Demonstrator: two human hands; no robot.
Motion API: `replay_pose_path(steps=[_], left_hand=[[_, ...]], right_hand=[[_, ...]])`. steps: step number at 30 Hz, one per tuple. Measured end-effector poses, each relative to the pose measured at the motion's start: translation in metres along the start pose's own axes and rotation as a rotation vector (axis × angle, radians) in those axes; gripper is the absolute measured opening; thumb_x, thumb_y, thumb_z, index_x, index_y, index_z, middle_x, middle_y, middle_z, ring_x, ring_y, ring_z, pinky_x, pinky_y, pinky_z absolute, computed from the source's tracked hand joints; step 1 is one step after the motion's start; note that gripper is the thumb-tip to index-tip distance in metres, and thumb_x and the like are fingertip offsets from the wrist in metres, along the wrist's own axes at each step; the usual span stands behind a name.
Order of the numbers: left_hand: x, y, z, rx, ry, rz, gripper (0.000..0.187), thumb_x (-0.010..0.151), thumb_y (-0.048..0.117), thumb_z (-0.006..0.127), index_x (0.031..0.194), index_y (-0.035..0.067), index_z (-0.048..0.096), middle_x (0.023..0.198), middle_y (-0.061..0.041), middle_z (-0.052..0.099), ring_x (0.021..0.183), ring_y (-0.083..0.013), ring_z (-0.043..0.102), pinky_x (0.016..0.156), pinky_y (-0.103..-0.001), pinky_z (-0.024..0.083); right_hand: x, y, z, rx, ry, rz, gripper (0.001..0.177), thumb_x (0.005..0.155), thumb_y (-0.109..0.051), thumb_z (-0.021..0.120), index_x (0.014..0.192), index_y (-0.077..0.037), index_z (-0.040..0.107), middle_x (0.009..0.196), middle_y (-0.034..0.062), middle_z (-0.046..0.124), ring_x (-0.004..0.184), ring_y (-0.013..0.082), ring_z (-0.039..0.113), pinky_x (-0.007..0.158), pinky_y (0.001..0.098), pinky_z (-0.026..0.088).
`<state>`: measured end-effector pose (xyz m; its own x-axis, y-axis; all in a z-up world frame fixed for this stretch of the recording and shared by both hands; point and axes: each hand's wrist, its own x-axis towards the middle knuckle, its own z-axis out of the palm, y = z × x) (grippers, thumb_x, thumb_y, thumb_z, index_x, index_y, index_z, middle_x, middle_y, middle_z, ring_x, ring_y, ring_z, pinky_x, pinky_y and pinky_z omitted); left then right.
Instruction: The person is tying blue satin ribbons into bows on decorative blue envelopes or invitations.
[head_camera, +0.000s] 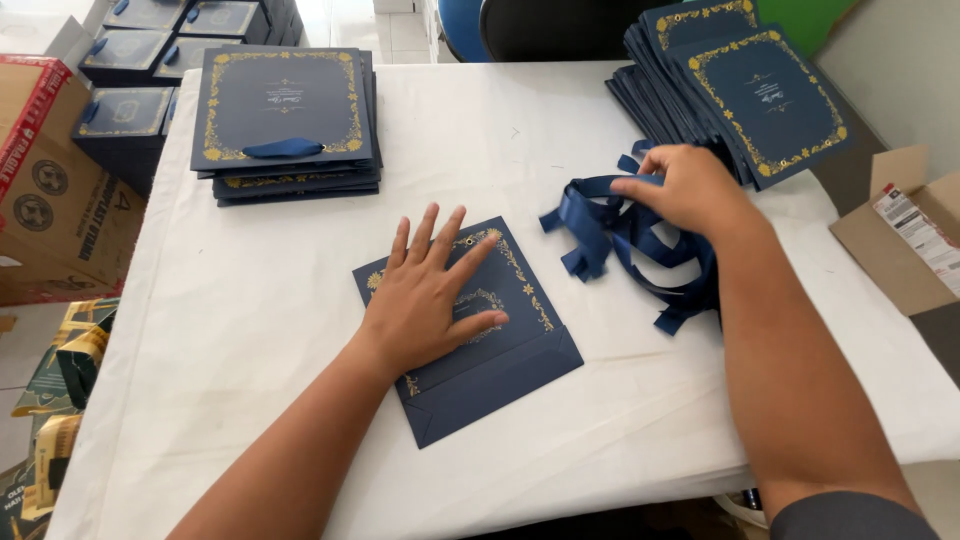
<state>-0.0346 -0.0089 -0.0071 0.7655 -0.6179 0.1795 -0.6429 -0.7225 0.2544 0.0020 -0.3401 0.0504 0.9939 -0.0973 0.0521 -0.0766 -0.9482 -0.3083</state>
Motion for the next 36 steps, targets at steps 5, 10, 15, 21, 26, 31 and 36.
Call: replay_pose_path(steps=[5,10,15,21,26,31,36], left_hand=[[0.03,0.052,0.005,-0.02,0.121,0.096,0.069,0.094,0.061,0.057,0.145,0.016,0.054,0.149,-0.02,0.046,0.143,-0.0403,0.04,0.117,-0.056,0.028],[0.108,0.084,0.05,0.073,0.152,0.273,0.062,0.098,0.044,0.057,0.153,0.017,0.045,0.15,-0.016,0.048,0.142,-0.0362,0.045,0.118,-0.054,0.034],[0.208,0.041,0.129,0.208,0.158,-0.056,0.064,0.095,0.025,0.055,0.155,0.008,0.039,0.126,-0.015,0.063,0.12,-0.0331,0.06,0.097,-0.048,0.047],[0.219,0.002,0.12,0.024,0.171,-0.005,0.055,0.091,-0.006,0.04,0.128,0.022,0.07,0.11,-0.005,0.072,0.098,-0.0311,0.064,0.095,-0.045,0.04],[0.182,0.014,0.061,-0.12,0.235,0.004,0.079,0.09,0.027,0.067,0.157,0.018,0.027,0.148,-0.014,0.043,0.136,-0.039,0.046,0.111,-0.054,0.036],[0.101,0.019,-0.007,0.19,0.194,0.442,0.1,0.092,0.047,0.081,0.165,0.022,0.018,0.171,-0.016,0.007,0.159,-0.0361,0.003,0.129,-0.057,0.002],[0.023,-0.011,-0.017,-0.401,-0.064,0.217,0.058,0.094,0.055,0.068,0.065,0.014,0.038,0.052,0.003,0.034,0.045,-0.0128,0.03,0.046,-0.031,0.029]], right_hand=[[0.016,0.05,0.047,-0.052,0.073,-0.061,0.014,0.097,-0.024,0.07,0.1,-0.012,0.076,0.091,0.0122,0.075,0.094,0.0365,0.071,0.083,0.0444,0.055],[0.019,0.063,0.063,-0.037,0.182,-0.177,0.011,0.101,-0.02,0.068,0.108,-0.012,0.07,0.101,0.0096,0.072,0.102,0.0313,0.071,0.085,0.0405,0.057],[0.011,0.06,0.053,0.049,0.298,-0.326,0.012,0.102,-0.023,0.07,0.104,-0.011,0.07,0.097,0.0093,0.073,0.103,0.0323,0.07,0.087,0.0402,0.055],[0.01,0.068,0.01,1.025,1.362,-0.273,0.029,0.106,-0.038,0.044,0.106,-0.009,0.044,0.099,0.0199,0.076,0.051,0.0168,0.057,0.041,0.0232,0.038],[-0.002,0.03,0.022,0.647,0.799,-0.18,0.01,0.107,-0.018,0.051,0.111,-0.01,0.054,0.102,0.0082,0.065,0.071,0.0169,0.058,0.061,0.0303,0.046],[-0.038,-0.052,0.034,0.321,-0.212,-0.441,0.013,0.095,-0.026,0.07,0.092,-0.013,0.074,0.084,0.0026,0.076,0.067,0.0157,0.065,0.067,0.0324,0.048],[-0.07,-0.075,0.005,0.342,-0.27,-0.468,0.019,0.091,-0.037,0.072,0.091,-0.018,0.075,0.06,-0.0046,0.058,0.053,0.0086,0.048,0.054,0.0259,0.037]])
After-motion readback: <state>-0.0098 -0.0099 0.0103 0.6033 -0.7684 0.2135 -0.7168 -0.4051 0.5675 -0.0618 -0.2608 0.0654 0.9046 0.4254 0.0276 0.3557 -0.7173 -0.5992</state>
